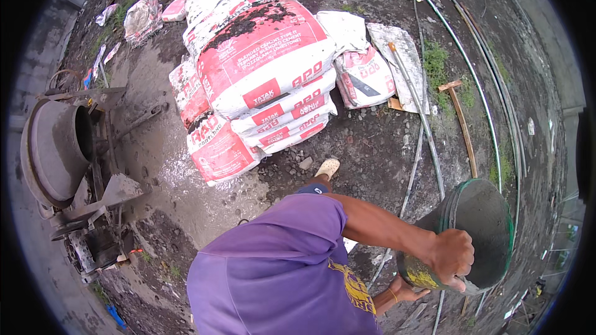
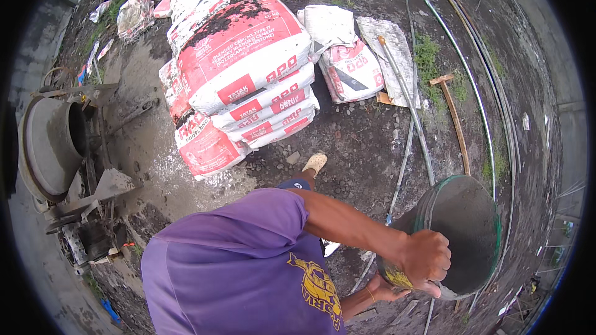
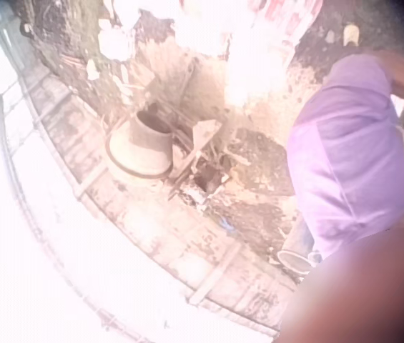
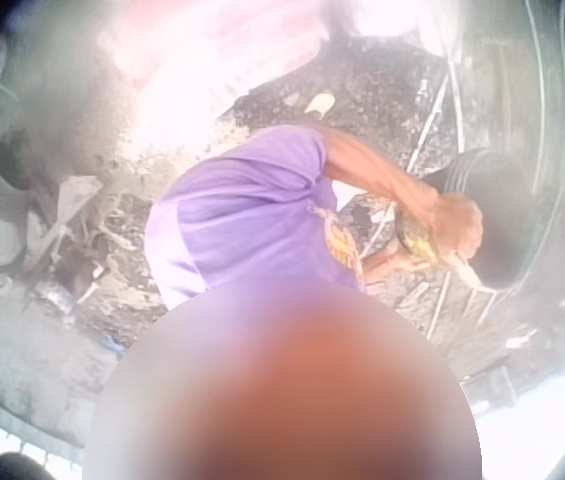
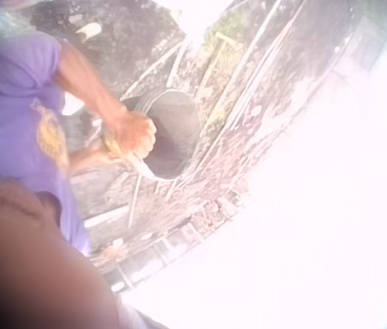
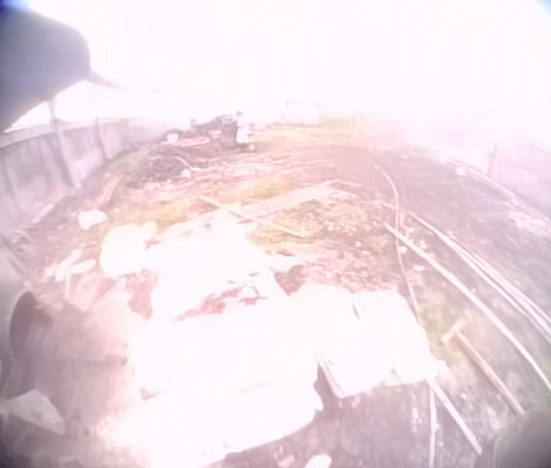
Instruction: The person gathers and stacks empty cement bags, then operates a cement mixer by turning its wheel. They pour water from a bucket into the mixer and continue mixing. The person handles multiple empty bags and a bucket of water throughout the clip.
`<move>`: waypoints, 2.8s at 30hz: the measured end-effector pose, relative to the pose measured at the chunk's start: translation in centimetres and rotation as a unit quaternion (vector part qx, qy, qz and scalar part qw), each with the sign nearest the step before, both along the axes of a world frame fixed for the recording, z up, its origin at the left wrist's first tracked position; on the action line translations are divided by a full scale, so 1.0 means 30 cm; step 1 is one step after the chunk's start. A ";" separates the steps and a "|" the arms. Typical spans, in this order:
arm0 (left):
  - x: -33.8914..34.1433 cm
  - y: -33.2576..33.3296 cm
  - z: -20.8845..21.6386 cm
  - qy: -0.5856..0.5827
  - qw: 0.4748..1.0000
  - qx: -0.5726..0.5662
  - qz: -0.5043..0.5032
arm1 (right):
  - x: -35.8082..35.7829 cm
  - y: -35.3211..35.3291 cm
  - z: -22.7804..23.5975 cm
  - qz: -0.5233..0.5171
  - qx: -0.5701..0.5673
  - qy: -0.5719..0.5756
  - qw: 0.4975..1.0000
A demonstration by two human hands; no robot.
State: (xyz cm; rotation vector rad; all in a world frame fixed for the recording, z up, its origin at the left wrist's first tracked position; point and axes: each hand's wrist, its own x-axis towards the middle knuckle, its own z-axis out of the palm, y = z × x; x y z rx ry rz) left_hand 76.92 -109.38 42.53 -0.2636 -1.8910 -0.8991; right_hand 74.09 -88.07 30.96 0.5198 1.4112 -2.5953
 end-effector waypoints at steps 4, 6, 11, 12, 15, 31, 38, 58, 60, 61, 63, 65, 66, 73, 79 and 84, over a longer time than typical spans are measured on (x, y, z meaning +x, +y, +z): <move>-0.272 -0.127 0.082 -0.036 0.997 -0.002 -0.072 | -0.223 -0.114 0.054 -0.063 -0.021 0.010 0.998; -0.403 -0.173 0.102 -0.036 0.993 0.000 -0.109 | -0.295 -0.159 0.081 -0.112 -0.017 -0.015 0.993; -0.694 -0.283 0.088 -0.016 0.989 -0.021 -0.149 | -0.539 -0.378 0.084 -0.078 0.005 -0.022 0.997; -0.751 -0.312 0.079 -0.034 0.989 -0.048 -0.133 | -0.607 -0.444 0.071 -0.042 0.026 -0.027 0.998; -0.948 -0.429 0.049 0.054 0.991 -0.066 -0.101 | -0.820 -0.674 0.005 0.067 0.054 -0.044 0.995; -1.335 -1.427 -0.062 -0.108 0.941 0.048 0.317 | -1.718 -1.780 -0.078 0.437 0.027 -0.069 0.896; -1.210 -1.886 -0.009 -0.138 0.890 0.038 0.434 | -1.807 -2.206 -0.100 0.477 0.059 -0.132 0.867; -2.396 -2.462 -0.131 -0.223 0.846 0.040 0.483 | -2.990 -2.832 -0.502 0.600 0.004 -0.185 0.778; -2.583 -2.543 -0.148 -0.169 0.858 0.014 0.486 | -3.283 -2.840 -0.507 0.589 0.033 -0.158 0.792; -2.687 -2.568 -0.145 -0.156 0.868 0.028 0.471 | -3.425 -2.821 -0.483 0.583 0.033 -0.178 0.792; -2.835 -2.631 -0.131 -0.153 0.878 0.043 0.452 | -3.626 -2.809 -0.414 0.542 0.049 -0.198 0.815; -2.988 -2.691 -0.089 -0.123 0.896 0.051 0.424 | -3.737 -2.820 -0.322 0.481 0.089 -0.198 0.850; -3.049 -2.712 -0.070 -0.111 0.901 0.057 0.416 | -3.777 -2.831 -0.265 0.465 0.083 -0.199 0.859; -3.371 -2.910 0.039 -0.091 0.947 0.049 0.304 | -3.883 -3.025 0.003 0.353 0.137 -0.129 0.917; -3.395 -3.149 0.033 -0.059 0.945 0.055 0.316 | -3.873 -3.307 0.062 0.343 0.121 -0.096 0.927; -3.266 -3.508 -0.036 -0.054 0.929 0.039 0.364 | -3.763 -3.687 0.011 0.413 0.113 -0.104 0.898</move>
